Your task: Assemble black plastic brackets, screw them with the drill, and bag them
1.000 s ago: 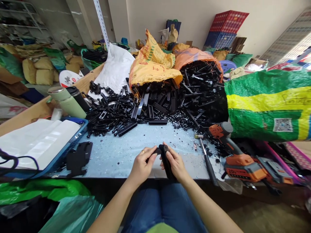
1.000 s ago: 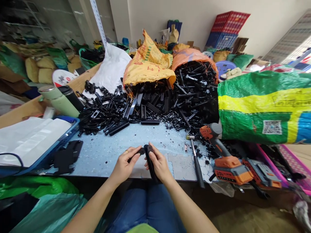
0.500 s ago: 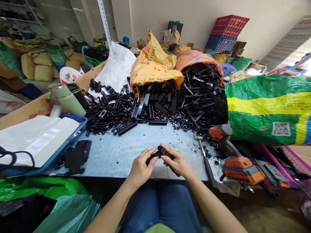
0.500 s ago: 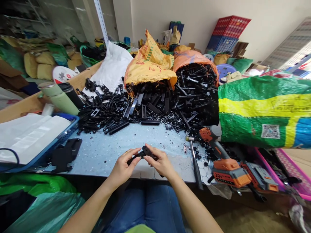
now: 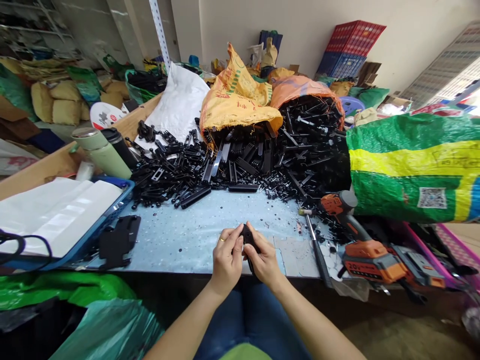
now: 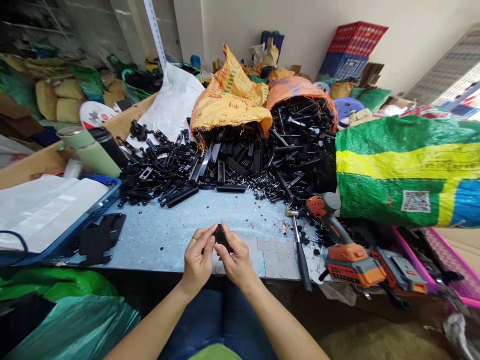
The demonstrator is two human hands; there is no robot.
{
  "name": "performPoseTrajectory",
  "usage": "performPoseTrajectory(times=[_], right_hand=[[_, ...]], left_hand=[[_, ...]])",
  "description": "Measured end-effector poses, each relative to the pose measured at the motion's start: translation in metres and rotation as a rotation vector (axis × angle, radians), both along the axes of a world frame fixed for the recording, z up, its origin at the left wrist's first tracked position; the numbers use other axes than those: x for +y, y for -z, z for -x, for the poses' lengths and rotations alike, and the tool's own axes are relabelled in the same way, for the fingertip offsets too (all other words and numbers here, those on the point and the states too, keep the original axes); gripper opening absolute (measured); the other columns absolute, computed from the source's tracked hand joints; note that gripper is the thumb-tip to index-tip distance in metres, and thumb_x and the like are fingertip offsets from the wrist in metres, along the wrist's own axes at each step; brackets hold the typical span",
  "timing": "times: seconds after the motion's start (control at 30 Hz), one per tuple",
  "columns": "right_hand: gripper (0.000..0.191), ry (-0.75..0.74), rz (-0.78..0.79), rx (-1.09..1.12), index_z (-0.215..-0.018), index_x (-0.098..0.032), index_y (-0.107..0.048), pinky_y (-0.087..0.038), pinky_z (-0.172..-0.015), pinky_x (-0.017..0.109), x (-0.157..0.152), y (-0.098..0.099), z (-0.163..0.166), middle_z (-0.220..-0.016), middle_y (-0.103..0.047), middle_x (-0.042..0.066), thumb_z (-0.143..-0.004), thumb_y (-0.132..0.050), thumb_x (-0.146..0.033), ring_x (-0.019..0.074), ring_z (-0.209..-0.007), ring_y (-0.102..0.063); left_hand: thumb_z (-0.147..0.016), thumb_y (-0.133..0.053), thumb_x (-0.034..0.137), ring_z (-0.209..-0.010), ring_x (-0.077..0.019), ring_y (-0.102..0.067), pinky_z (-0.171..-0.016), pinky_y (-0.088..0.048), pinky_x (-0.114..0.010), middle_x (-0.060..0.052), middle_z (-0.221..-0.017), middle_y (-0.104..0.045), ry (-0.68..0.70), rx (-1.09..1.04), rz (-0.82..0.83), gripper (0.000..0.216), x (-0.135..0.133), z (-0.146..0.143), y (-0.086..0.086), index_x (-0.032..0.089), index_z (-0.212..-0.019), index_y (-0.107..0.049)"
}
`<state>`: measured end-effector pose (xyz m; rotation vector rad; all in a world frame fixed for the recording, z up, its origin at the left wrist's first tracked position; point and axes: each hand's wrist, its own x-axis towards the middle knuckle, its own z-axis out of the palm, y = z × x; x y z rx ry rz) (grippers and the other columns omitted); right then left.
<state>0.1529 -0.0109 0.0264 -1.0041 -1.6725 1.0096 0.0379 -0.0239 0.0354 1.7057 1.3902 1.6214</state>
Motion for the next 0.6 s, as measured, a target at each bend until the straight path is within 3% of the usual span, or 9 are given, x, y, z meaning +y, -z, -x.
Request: performPoseTrajectory(times=[0.07, 0.17, 0.27, 0.33, 0.47, 0.6], right_hand=[[0.051, 0.028, 0.073, 0.044, -0.135, -0.025, -0.040, -0.050, -0.053, 0.027, 0.000, 0.009, -0.001, -0.101, -0.057, 0.009, -0.087, -0.048, -0.038, 0.0099, -0.055, -0.051], [0.052, 0.056, 0.133, 0.095, -0.136, -0.025, -0.038, -0.051, -0.056, 0.028, 0.002, 0.020, -0.006, -0.102, -0.058, 0.008, -0.087, -0.048, -0.039, 0.0109, -0.058, -0.053], [0.051, 0.065, 0.060, 0.038, -0.134, -0.025, -0.042, -0.050, -0.059, 0.028, 0.005, 0.024, -0.018, -0.102, -0.059, 0.008, -0.086, -0.050, -0.039, 0.0114, -0.058, -0.054], [0.050, 0.055, -0.025, -0.041, -0.132, -0.025, -0.045, -0.050, -0.061, 0.028, 0.008, 0.021, -0.028, -0.102, -0.059, 0.008, -0.085, -0.051, -0.040, 0.0124, -0.062, -0.055], [0.051, 0.003, -0.226, -0.216, -0.130, -0.022, -0.048, -0.049, -0.071, 0.031, 0.008, 0.014, -0.047, -0.093, -0.062, 0.007, -0.083, -0.055, -0.040, 0.0181, -0.078, -0.057], [0.053, -0.028, -0.267, -0.302, -0.133, -0.022, -0.043, -0.049, -0.072, 0.030, 0.003, 0.013, -0.061, -0.099, -0.061, 0.009, -0.084, -0.054, -0.039, 0.0187, -0.084, -0.057]], left_hand=[[-0.090, -0.043, 0.029, -0.093, -0.0190, -0.055, -0.081, -0.046, -0.033, -0.010, -0.100, -0.058, 0.057, -0.065, 0.090, 0.031, 0.003, 0.003, 0.002, 0.019, -0.115, -0.058], [-0.088, -0.042, 0.043, -0.074, -0.0153, -0.058, -0.062, -0.048, -0.027, -0.008, -0.089, -0.060, 0.208, -0.368, 0.394, 0.038, 0.004, 0.006, 0.003, 0.017, -0.114, -0.055], [-0.086, -0.043, 0.051, -0.051, -0.0097, -0.052, -0.043, -0.038, -0.019, -0.002, -0.066, -0.057, 0.514, -0.699, 0.769, 0.044, -0.001, 0.013, 0.003, 0.013, -0.105, -0.055], [-0.082, -0.049, 0.052, -0.043, -0.0070, -0.047, -0.037, -0.029, -0.015, 0.001, -0.055, -0.053, 0.630, -0.774, 0.906, 0.043, -0.004, 0.019, 0.002, 0.011, -0.093, -0.057], [-0.077, -0.056, 0.053, -0.031, -0.0027, -0.032, -0.032, -0.008, -0.016, 0.005, -0.041, -0.046, 0.592, -0.724, 0.998, 0.042, -0.004, 0.031, 0.000, 0.011, -0.081, -0.055], [-0.076, -0.056, 0.054, -0.030, -0.0019, -0.028, -0.034, -0.009, -0.016, 0.007, -0.038, -0.042, 0.602, -0.658, 1.027, 0.042, -0.003, 0.031, -0.003, 0.013, -0.074, -0.051]])
